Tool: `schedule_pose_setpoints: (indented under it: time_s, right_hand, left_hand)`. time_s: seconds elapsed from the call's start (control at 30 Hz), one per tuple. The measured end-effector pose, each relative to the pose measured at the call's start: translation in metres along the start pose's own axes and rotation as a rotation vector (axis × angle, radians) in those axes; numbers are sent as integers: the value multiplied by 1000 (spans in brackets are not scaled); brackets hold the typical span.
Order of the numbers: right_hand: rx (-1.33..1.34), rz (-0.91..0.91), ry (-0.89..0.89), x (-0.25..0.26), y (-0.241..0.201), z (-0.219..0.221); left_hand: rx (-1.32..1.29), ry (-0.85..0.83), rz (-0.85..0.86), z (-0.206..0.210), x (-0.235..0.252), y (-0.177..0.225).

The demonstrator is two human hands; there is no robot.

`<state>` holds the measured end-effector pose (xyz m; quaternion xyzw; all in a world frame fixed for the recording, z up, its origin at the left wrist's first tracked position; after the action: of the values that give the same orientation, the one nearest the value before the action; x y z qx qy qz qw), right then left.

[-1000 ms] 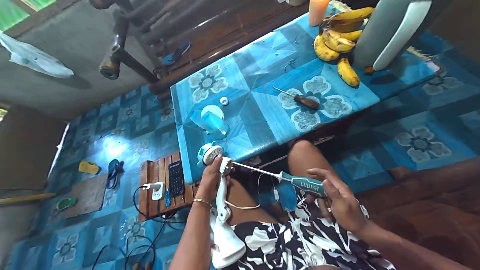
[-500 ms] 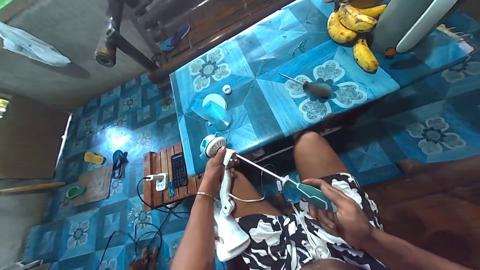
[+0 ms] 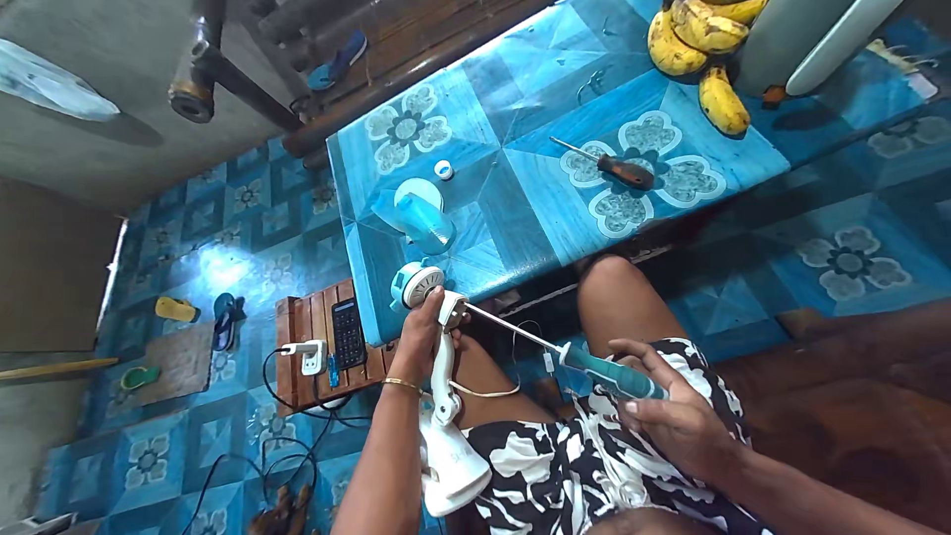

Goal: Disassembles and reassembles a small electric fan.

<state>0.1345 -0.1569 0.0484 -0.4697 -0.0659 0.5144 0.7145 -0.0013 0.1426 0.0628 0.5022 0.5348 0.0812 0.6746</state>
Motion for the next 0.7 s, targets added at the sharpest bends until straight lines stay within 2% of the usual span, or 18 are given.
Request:
schedule_pose_setpoints:
  time_s: [0.07,0.13,0.23,0.33,0.4,0.5,0.57,0.63,0.7]
  right_hand:
    - [113,-22,-77,0,3,-1]
    - [136,83,-152,-2,0,1]
    - [55,252,-52,-2,-9,6]
    - [66,183,14,0,-5,3]
    - [163,189,-45,-1,1,1]
    - [187,394,-115,-5,2,5]
    - [146,506,-49,-5,0,11]
    - [111,427,43,-4,4,12]
    - [99,320,61,-1,9,9]
  left_hand:
    - [5,4,-1,0,0,0]
    - [4,2,1,-2,1,0]
    - [4,-3,3,-2,2,-1]
    - [10,-7,11,-1,1,-1]
    - [7,-6,13,-1,1,-1]
    - [7,-1,6,-1,1,-1]
    - [14,5,0,-1,2,-2]
    - [13,7,-3,0,1,-1]
    - [15,3,1,0,0,-1]
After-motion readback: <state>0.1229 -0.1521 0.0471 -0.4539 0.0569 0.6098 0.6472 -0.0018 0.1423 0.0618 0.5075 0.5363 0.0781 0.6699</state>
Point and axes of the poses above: each hand's wrist, its own x-axis towards the middle knuckle, its own z-axis out of the palm, y = z × x, the point moved 2 cm from there along x, towards the middle knuckle, and after that the axes turned 7 degrees about x, right-handed, at the moved point
